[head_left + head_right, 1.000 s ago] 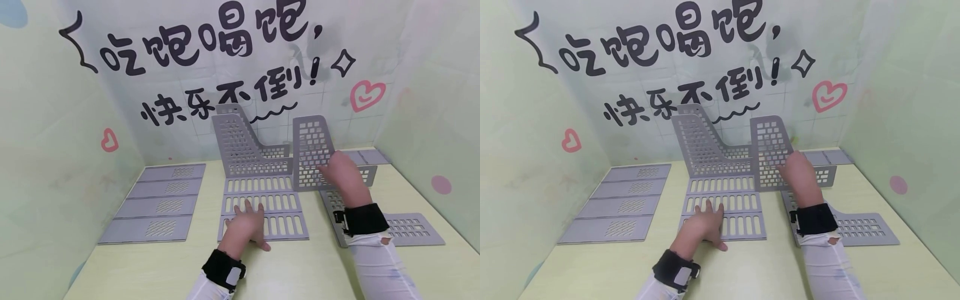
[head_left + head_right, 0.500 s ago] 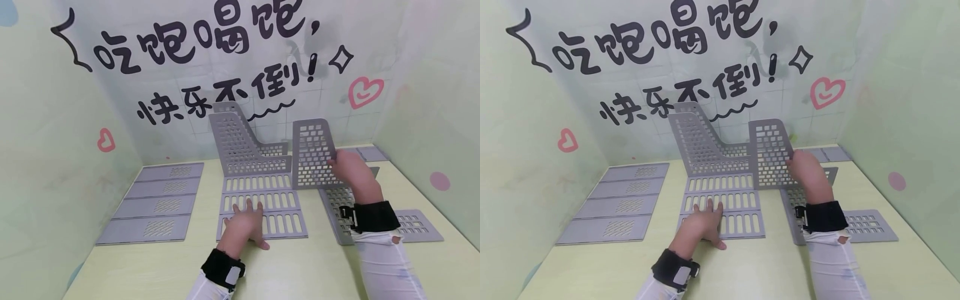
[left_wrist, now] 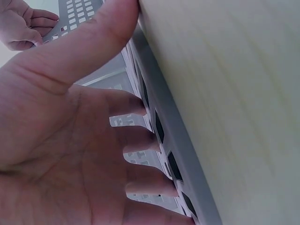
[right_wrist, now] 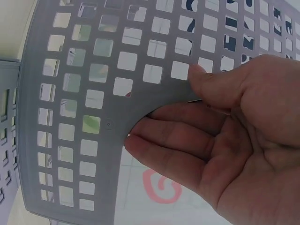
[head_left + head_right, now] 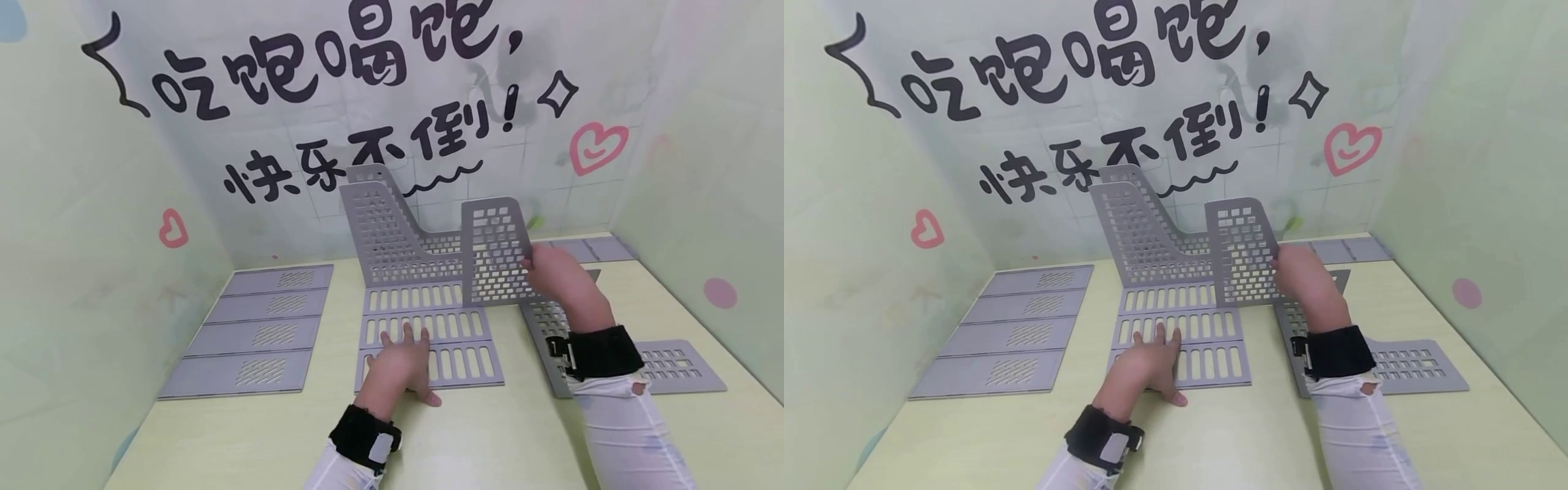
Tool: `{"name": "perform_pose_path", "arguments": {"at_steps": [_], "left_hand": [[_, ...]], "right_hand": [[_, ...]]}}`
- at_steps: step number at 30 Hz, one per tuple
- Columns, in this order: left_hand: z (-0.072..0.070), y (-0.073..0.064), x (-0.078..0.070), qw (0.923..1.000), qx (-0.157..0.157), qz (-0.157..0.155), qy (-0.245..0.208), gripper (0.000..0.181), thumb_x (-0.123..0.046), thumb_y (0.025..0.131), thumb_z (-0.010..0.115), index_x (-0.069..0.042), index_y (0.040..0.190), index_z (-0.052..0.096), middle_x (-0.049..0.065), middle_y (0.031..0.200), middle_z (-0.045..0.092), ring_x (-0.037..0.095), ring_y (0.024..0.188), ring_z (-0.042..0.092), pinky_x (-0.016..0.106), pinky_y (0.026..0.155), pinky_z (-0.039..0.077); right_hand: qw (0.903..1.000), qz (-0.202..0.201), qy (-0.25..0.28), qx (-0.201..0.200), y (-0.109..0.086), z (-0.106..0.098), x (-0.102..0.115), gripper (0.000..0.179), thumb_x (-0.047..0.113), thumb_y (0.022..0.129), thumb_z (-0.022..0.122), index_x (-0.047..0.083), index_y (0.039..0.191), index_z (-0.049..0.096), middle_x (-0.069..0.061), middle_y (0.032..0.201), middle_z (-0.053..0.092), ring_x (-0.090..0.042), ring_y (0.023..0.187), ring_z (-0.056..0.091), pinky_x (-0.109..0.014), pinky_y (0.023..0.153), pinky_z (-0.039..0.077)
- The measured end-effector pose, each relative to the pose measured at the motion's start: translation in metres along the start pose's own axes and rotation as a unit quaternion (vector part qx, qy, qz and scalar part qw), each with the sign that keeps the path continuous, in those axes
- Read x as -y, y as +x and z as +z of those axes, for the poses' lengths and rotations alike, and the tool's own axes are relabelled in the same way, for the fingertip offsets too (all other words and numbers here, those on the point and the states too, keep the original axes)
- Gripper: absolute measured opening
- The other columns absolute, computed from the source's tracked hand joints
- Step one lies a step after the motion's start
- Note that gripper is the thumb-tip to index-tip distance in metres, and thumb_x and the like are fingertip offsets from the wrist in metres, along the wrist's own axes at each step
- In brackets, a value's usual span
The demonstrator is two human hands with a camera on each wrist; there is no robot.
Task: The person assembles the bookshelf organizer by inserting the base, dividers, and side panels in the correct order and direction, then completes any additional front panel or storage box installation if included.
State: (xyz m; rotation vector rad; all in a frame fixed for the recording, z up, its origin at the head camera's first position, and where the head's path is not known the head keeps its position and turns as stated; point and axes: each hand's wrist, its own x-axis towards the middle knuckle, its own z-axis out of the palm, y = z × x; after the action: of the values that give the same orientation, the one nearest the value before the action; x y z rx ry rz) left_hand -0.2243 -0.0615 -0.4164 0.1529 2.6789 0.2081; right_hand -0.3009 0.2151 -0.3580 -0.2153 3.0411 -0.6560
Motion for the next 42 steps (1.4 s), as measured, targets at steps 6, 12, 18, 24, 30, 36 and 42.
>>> {"name": "perform_pose_path", "arguments": {"at_steps": [6, 12, 18, 24, 30, 36, 42], "left_hand": [[0.001, 0.000, 0.000, 0.9999, 0.000, 0.004, 0.016, 0.131, -0.053, 0.067, 0.099, -0.020, 0.171, 0.026, 0.016, 0.180, 0.014, 0.059, 0.161, 0.015, 0.083, 0.116, 0.034], [0.000, 0.000, 0.004, 0.9992, 0.002, 0.026, 0.029, 0.125, -0.051, 0.070, 0.098, -0.018, 0.170, 0.030, 0.020, 0.178, 0.018, 0.061, 0.159, 0.020, 0.081, 0.114, 0.038], [-0.003, 0.004, 0.010, 0.9958, 0.005, 0.063, 0.067, 0.113, -0.044, 0.077, 0.095, -0.015, 0.168, 0.035, 0.024, 0.175, 0.025, 0.041, 0.162, 0.030, 0.064, 0.132, 0.025], [-0.004, 0.004, 0.010, 0.9970, 0.007, 0.054, 0.056, 0.114, -0.043, 0.077, 0.096, -0.017, 0.168, 0.034, 0.022, 0.177, 0.022, 0.047, 0.162, 0.027, 0.068, 0.127, 0.032], [-0.003, 0.003, 0.012, 0.9993, -0.001, 0.035, 0.015, 0.109, -0.038, 0.075, 0.098, -0.027, 0.166, 0.039, 0.019, 0.178, 0.020, 0.062, 0.158, 0.021, 0.079, 0.110, 0.044], [-0.004, 0.002, 0.010, 0.9993, -0.004, 0.037, -0.002, 0.107, -0.037, 0.074, 0.098, -0.030, 0.165, 0.041, 0.018, 0.179, 0.018, 0.061, 0.158, 0.019, 0.079, 0.111, 0.043], [-0.002, 0.003, 0.009, 0.9994, -0.006, 0.033, -0.007, 0.107, -0.035, 0.074, 0.098, -0.030, 0.165, 0.042, 0.019, 0.179, 0.018, 0.061, 0.159, 0.018, 0.080, 0.112, 0.042]], "right_hand": [[0.9987, -0.031, 0.031, 0.023, -0.005, -0.007, -0.018, 0.036, 0.014, 0.110, 0.054, -0.013, 0.132, 0.060, -0.036, 0.124, 0.069, -0.045, 0.107, 0.068, -0.057, 0.089, 0.056], [0.9990, 0.002, 0.009, 0.044, -0.010, -0.009, -0.062, 0.043, 0.018, 0.103, 0.063, -0.019, 0.126, 0.063, -0.041, 0.128, 0.065, -0.056, 0.118, 0.063, -0.065, 0.097, 0.055], [0.9982, 0.026, 0.001, 0.054, -0.014, -0.008, -0.091, 0.058, 0.024, 0.100, 0.067, -0.026, 0.125, 0.054, -0.045, 0.125, 0.061, -0.059, 0.115, 0.060, -0.065, 0.096, 0.054], [0.9962, 0.040, 0.007, 0.077, -0.007, -0.005, -0.084, 0.052, 0.026, 0.100, 0.066, -0.022, 0.114, 0.055, -0.037, 0.109, 0.064, -0.047, 0.099, 0.063, -0.059, 0.089, 0.056], [0.9959, 0.012, 0.014, 0.088, 0.000, 0.002, -0.059, 0.059, 0.027, 0.103, 0.063, -0.026, 0.128, 0.053, -0.045, 0.128, 0.061, -0.059, 0.121, 0.059, -0.066, 0.102, 0.053], [0.9963, -0.010, 0.023, 0.082, 0.014, 0.026, -0.018, 0.048, 0.026, 0.106, 0.063, -0.018, 0.123, 0.057, -0.032, 0.108, 0.066, -0.042, 0.100, 0.065, -0.052, 0.089, 0.056], [0.9974, 0.010, 0.015, 0.070, 0.016, 0.036, -0.008, 0.030, 0.020, 0.107, 0.061, -0.010, 0.107, 0.060, -0.015, 0.086, 0.060, -0.027, 0.079, 0.055, -0.040, 0.072, 0.049]]}}
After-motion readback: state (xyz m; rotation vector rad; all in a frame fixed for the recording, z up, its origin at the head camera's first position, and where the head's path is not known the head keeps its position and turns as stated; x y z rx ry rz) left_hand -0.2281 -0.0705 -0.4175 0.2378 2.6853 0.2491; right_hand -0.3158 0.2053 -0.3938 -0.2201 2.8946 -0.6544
